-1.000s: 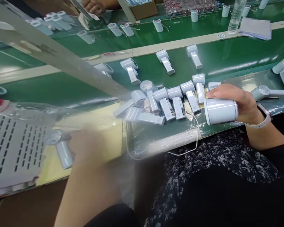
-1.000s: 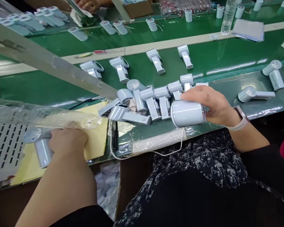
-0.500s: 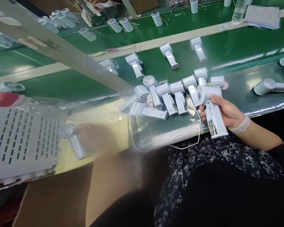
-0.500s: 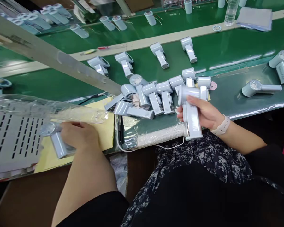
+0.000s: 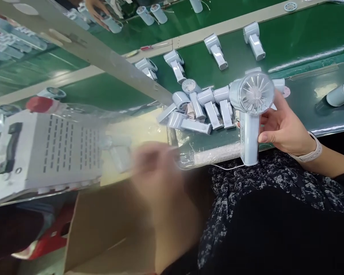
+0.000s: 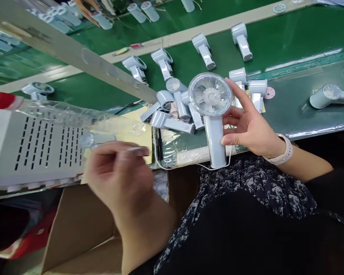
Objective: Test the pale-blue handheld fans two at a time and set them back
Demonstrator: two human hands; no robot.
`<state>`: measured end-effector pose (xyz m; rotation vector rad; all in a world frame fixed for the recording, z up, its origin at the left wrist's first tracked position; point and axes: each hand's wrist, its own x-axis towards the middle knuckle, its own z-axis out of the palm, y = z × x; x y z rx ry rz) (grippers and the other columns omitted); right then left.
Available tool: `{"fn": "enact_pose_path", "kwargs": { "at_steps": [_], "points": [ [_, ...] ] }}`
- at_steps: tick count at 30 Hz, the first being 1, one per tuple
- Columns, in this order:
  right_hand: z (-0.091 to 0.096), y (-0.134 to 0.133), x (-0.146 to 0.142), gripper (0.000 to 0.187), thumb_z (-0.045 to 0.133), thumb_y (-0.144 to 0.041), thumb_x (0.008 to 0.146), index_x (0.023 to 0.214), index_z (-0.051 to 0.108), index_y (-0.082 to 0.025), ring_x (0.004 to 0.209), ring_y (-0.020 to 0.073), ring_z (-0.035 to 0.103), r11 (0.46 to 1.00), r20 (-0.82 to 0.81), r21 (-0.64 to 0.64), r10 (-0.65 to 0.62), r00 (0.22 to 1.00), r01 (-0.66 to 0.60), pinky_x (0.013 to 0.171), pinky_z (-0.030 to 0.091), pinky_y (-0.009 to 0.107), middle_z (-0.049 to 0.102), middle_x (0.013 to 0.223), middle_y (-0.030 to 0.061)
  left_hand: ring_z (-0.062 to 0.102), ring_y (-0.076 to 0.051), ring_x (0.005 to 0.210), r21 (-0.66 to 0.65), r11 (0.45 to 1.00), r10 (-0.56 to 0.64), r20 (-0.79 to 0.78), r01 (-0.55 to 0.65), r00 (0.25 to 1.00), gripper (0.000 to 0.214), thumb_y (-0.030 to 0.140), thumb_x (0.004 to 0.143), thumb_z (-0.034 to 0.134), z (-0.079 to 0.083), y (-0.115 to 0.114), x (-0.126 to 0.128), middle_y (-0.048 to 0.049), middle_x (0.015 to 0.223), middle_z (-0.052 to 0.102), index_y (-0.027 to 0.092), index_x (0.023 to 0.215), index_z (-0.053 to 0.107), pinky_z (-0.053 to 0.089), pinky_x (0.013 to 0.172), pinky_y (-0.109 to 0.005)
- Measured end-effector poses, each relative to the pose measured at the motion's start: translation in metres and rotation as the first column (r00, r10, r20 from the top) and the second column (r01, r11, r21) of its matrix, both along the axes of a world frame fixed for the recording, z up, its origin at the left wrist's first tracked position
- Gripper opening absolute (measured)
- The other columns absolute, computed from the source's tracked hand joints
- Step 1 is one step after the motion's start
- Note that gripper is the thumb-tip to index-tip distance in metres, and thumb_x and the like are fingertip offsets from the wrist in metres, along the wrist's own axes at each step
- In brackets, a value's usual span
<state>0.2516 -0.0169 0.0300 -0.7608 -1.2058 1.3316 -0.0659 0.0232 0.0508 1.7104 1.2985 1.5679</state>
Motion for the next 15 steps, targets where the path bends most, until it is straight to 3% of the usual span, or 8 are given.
{"fn": "enact_pose_path", "kwargs": {
  "at_steps": [1,2,5,8,12,14,15],
  "points": [
    [0.003,-0.002,-0.002,0.12,0.095,-0.049,0.08,0.173,0.019,-0.045,0.116,0.0284,0.075,1.0,-0.003,0.004,0.004,1.0,-0.004,0.085,0.071,0.041,0.059,0.157,0.0117,0.059,-0.017,0.073,-0.008,0.983,-0.183,0.026,0.183,0.983,0.021,0.036,0.087,0.084,0.005,-0.015,0.023,0.0005,0.076,0.061,0.023,0.08,0.07,0.046,0.069,-0.032],
    [0.006,-0.003,-0.005,0.12,0.096,-0.048,0.08,0.173,0.019,-0.045,0.118,0.0289,0.075,1.0,-0.012,0.002,0.016,1.0,-0.016,0.084,0.071,0.04,0.058,0.158,0.0112,0.06,-0.017,0.075,-0.012,0.958,-0.285,0.083,0.287,0.955,0.02,0.04,0.089,0.084,0.01,-0.027,0.045,0.0,0.076,0.061,0.023,0.083,0.074,0.047,0.068,-0.032],
    [0.014,-0.01,-0.01,0.122,0.097,-0.047,0.079,0.172,0.018,-0.047,0.126,0.0315,0.072,0.998,-0.038,-0.021,0.051,0.998,-0.052,0.084,0.071,0.04,0.056,0.158,0.009,0.055,-0.016,0.07,-0.066,0.872,-0.462,0.214,0.484,0.861,0.018,0.041,0.092,0.083,0.017,-0.047,0.087,0.0001,0.076,0.06,0.025,0.088,0.077,0.044,0.064,-0.031],
    [0.019,-0.015,-0.012,0.12,0.098,-0.047,0.078,0.171,0.022,-0.048,0.13,0.0326,0.069,0.998,-0.041,-0.042,0.046,0.998,-0.048,0.092,0.069,0.045,0.055,0.159,0.0074,0.054,-0.015,0.069,-0.07,0.833,-0.523,0.227,0.549,0.822,0.014,0.036,0.093,0.084,0.016,-0.046,0.102,0.0006,0.077,0.059,0.025,0.089,0.077,0.043,0.063,-0.03],
    [0.019,-0.017,-0.013,0.117,0.096,-0.045,0.081,0.172,0.022,-0.045,0.13,0.031,0.066,0.996,-0.024,-0.077,0.032,0.999,-0.034,0.1,0.066,0.045,0.055,0.158,0.0079,0.052,-0.012,0.068,-0.064,0.864,-0.482,0.179,0.499,0.857,0.026,0.039,0.086,0.091,0.012,-0.037,0.109,0.0026,0.074,0.057,0.022,0.08,0.071,0.042,0.063,-0.027],
    [0.016,-0.017,-0.012,0.116,0.094,-0.043,0.084,0.174,0.02,-0.044,0.127,0.0294,0.067,0.993,-0.029,-0.105,0.046,0.999,-0.049,0.102,0.065,0.044,0.056,0.156,0.0089,0.05,-0.011,0.064,-0.161,0.844,-0.473,0.221,0.511,0.853,0.038,0.045,0.084,0.092,0.008,-0.033,0.111,0.0037,0.07,0.055,0.021,0.075,0.064,0.041,0.059,-0.025],
    [0.015,-0.017,-0.012,0.115,0.092,-0.043,0.085,0.174,0.02,-0.042,0.126,0.0287,0.068,0.991,-0.04,-0.119,0.063,0.997,-0.068,0.102,0.064,0.043,0.057,0.155,0.0096,0.049,-0.01,0.06,-0.237,0.801,-0.483,0.286,0.55,0.827,0.044,0.05,0.084,0.091,0.006,-0.032,0.111,0.0044,0.068,0.054,0.021,0.074,0.06,0.04,0.055,-0.024]
  ]
}}
